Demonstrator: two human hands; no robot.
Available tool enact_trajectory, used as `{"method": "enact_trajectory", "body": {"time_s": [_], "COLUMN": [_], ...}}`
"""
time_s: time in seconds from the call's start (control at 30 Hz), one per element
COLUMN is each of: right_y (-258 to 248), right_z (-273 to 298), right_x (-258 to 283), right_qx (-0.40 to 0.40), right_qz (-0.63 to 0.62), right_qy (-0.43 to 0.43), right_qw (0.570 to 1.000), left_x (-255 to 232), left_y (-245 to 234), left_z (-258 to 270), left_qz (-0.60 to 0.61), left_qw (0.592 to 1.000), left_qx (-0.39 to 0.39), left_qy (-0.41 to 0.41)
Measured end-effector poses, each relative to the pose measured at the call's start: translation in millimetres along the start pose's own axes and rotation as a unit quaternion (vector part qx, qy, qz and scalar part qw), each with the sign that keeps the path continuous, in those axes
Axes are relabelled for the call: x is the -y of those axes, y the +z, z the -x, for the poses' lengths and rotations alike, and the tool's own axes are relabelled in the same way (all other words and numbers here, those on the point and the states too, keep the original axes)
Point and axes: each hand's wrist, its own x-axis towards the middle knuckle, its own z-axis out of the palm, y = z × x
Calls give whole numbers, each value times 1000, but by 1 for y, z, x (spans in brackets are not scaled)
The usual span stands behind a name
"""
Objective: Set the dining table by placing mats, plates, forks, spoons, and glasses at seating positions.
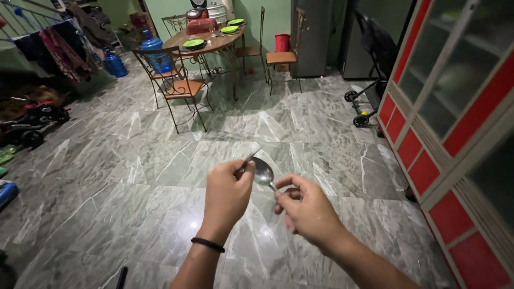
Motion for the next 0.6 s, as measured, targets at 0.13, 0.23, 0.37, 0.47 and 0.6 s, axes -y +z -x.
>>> {"method": "enact_trajectory", "body": {"time_s": [0.13, 0.23, 0.37, 0.47, 0.6], "right_y": [-40, -78, -124, -149, -181], "right_z": [-59, -109, -165, -192, -235], "right_x": [1, 3, 4, 26, 28], "right_qx": [-11, -4, -13, -16, -73], "right_qz": [-1, -36, 14, 22, 115], "right_qy": [-2, -6, -18, -42, -101], "right_qw": [1000, 999, 1000, 999, 986], "left_x": [12, 29, 31, 22, -6], "left_y": [39, 79, 130, 166, 208], "left_z": [-41, -83, -128, -158, -191], "left_qz": [32, 99, 343, 486, 534], "left_qw": [999, 992, 909, 808, 770], "left_qx": [5, 1, 72, 122, 97], "left_qy": [-30, -76, -225, -310, -335]}}
